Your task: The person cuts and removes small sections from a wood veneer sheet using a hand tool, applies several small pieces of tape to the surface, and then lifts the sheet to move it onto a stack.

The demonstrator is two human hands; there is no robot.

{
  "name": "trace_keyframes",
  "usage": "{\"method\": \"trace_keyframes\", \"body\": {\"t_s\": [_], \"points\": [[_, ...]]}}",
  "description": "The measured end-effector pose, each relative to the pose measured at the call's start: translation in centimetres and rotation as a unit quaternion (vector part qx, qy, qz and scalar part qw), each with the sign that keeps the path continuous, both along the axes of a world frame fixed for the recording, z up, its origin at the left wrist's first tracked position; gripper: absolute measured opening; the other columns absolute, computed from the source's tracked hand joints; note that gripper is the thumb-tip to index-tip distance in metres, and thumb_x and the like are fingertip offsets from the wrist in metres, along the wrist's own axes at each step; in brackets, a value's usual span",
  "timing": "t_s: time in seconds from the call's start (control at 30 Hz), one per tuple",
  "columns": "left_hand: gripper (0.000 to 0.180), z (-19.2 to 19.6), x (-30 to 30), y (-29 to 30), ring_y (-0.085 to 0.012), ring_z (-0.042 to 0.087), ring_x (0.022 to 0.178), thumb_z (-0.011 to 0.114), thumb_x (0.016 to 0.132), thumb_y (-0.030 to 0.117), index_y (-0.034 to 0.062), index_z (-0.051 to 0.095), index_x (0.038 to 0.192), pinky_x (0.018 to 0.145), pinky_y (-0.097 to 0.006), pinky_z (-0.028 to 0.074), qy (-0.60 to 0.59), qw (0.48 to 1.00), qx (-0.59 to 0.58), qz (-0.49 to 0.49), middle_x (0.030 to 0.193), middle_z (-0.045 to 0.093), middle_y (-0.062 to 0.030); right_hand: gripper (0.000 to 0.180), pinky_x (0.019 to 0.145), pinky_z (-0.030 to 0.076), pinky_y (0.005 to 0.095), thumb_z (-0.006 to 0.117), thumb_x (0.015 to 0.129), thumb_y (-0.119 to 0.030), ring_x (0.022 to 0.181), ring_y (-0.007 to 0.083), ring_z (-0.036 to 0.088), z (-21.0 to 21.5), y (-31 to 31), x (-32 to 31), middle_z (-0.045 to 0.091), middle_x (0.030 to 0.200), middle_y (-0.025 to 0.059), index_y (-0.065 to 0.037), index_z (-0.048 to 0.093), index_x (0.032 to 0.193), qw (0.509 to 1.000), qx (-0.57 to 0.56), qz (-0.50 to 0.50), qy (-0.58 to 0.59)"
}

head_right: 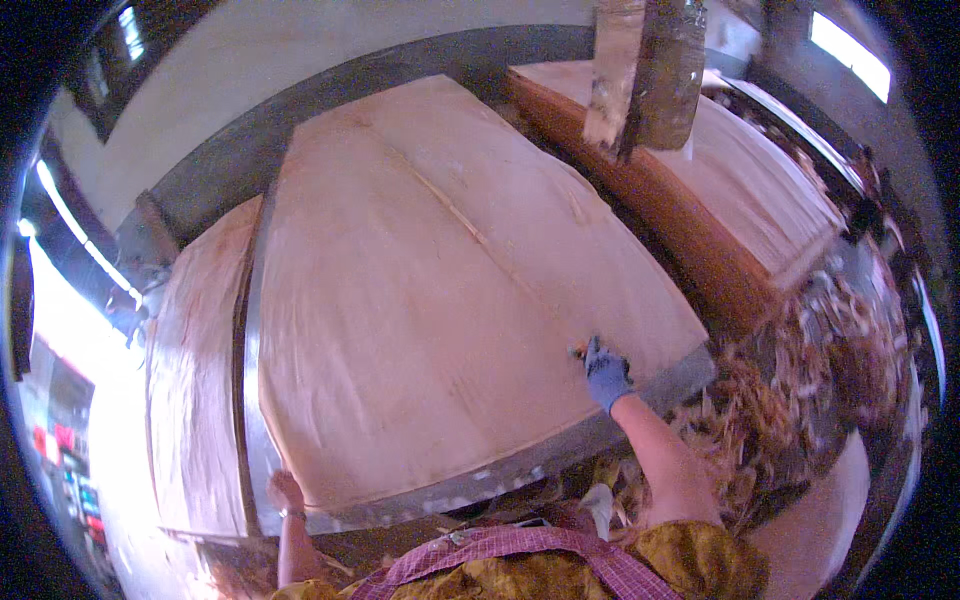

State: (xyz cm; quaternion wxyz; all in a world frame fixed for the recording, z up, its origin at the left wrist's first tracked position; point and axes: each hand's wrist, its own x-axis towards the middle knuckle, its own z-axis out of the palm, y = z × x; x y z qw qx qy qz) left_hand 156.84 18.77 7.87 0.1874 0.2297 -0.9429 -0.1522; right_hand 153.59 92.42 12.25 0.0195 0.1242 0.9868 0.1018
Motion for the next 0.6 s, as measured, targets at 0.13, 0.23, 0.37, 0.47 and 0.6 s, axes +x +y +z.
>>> {"method": "trace_keyframes", "body": {"t_s": [0.13,0.23,0.37,0.47,0.6], "points": [[0.022,3.1,-7.7,9.6,-0.0286,0.059,0.064,0.053,0.088,0.019,0.0006,0.061,0.078,0.06,-0.041,0.049,0.137,0.96,0.235,-0.061,0.073,0.063,-0.019,0.048,0.052,0.048,0.0491,0.048,0.095,-0.028,0.072,0.0329,0.065,-4.2,6.6,-0.8,0.063,0.098,0.0203,-0.002,0.044,0.135,0.963,-0.147,0.208,0.085],[0.027,8.2,-13.9,24.1,-0.0388,0.061,0.081,0.052,0.089,0.027,0.0034,0.066,0.085,0.072,-0.048,0.049,-0.058,0.996,-0.012,-0.061,0.086,0.064,-0.0228,0.037,0.058,0.049,0.0531,0.054,0.093,-0.031,0.073,0.0378,0.065,-2.4,7.9,2.0,0.065,0.091,0.0216,-0.007,0.051,0.121,0.951,-0.281,0.126,0.038],[0.029,4.3,-24.6,42.5,-0.0381,0.063,0.082,0.053,0.088,0.027,0.0006,0.064,0.082,0.072,-0.049,0.049,-0.05,0.987,-0.01,-0.153,0.085,0.065,-0.0219,0.03,0.065,0.05,0.0533,0.056,0.092,-0.03,0.076,0.0416,0.065,-4.6,9.4,3.1,0.066,0.087,0.0216,-0.006,0.052,0.108,0.906,-0.387,0.159,0.062],[0.031,0.4,-30.7,54.2,-0.0375,0.064,0.083,0.054,0.088,0.027,-0.0015,0.063,0.079,0.072,-0.049,0.049,-0.05,0.978,-0.008,-0.204,0.084,0.065,-0.0213,0.033,0.065,0.05,0.0529,0.055,0.092,-0.03,0.077,0.0413,0.065,-3.3,10.3,3.2,0.066,0.09,0.0222,-0.004,0.052,0.114,0.896,-0.419,0.144,0.007],[0.03,-0.6,-34.6,70.6,-0.0367,0.064,0.082,0.054,0.087,0.025,-0.0027,0.063,0.08,0.069,-0.049,0.048,-0.052,0.934,-0.094,-0.34,0.082,0.065,-0.0223,0.04,0.059,0.051,0.0492,0.055,0.093,-0.029,0.072,0.038,0.066,-1.5,11.9,2.4,0.067,0.087,0.0218,-0.001,0.051,0.12,0.898,-0.406,0.161,0.054]]}}
